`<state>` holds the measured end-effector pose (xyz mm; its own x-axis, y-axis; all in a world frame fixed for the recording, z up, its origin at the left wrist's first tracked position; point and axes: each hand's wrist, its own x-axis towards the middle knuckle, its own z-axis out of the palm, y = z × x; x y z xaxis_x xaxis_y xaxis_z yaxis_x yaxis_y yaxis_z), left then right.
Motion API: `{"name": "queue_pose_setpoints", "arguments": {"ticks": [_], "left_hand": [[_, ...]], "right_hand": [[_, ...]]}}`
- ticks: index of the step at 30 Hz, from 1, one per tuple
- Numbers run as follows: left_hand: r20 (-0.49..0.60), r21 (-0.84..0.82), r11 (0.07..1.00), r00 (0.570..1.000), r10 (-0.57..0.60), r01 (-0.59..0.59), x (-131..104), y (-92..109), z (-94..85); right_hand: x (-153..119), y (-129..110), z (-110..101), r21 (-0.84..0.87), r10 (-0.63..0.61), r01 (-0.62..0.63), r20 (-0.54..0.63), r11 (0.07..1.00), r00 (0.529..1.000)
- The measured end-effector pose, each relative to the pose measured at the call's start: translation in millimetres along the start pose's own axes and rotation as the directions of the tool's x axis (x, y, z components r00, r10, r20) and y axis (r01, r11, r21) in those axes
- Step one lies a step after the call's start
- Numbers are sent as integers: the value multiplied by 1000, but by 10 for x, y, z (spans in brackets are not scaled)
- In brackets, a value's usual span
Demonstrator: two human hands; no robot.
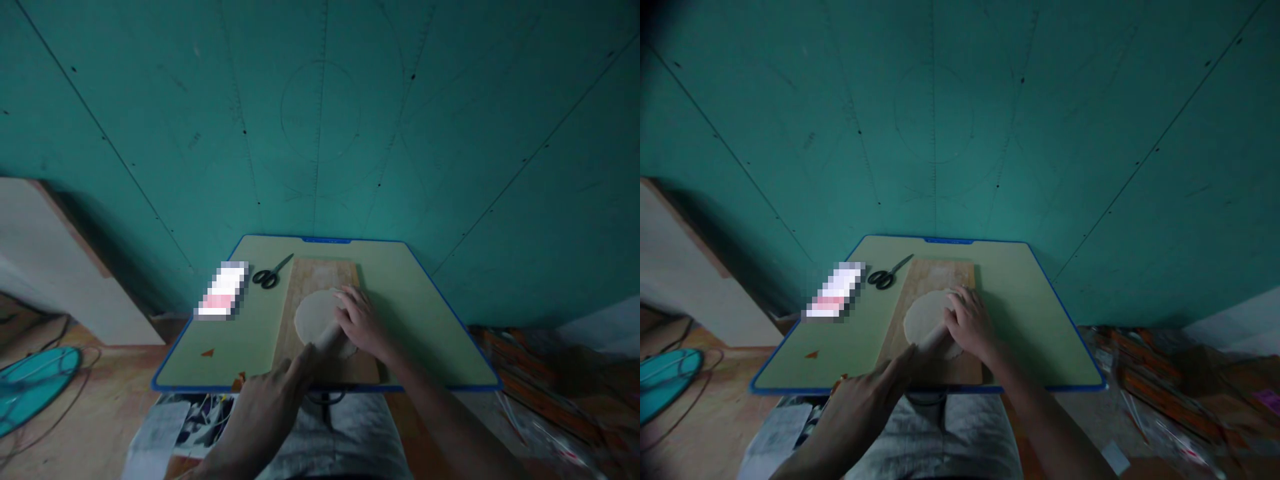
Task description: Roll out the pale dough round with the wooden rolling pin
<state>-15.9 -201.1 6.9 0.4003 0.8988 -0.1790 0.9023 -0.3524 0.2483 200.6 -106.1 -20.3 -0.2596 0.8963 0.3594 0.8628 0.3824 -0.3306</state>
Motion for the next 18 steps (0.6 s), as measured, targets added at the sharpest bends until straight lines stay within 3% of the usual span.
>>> {"name": "queue_pose_setpoints", "arguments": {"ticks": [3,9,11,15,18], "left_hand": [[-42,19,1000,999,-4,5,34,-92,-17],[-248,33,999,968,42,-34,126,-271,-6],[-333,36,997,940,77,-69,153,-283,12],[-510,25,984,844,166,-179,210,-278,77],[-585,-2,971,788,194,-240,261,-322,141]], "right_hand": [[28,-18,-19,-14,-18,18,4,1000,1000],[142,-161,6,-79,-78,81,35,994,996],[166,-233,31,-100,-107,112,52,989,993],[244,-335,71,-140,-144,157,102,978,984],[365,-362,103,-138,-159,180,149,974,976]]}}
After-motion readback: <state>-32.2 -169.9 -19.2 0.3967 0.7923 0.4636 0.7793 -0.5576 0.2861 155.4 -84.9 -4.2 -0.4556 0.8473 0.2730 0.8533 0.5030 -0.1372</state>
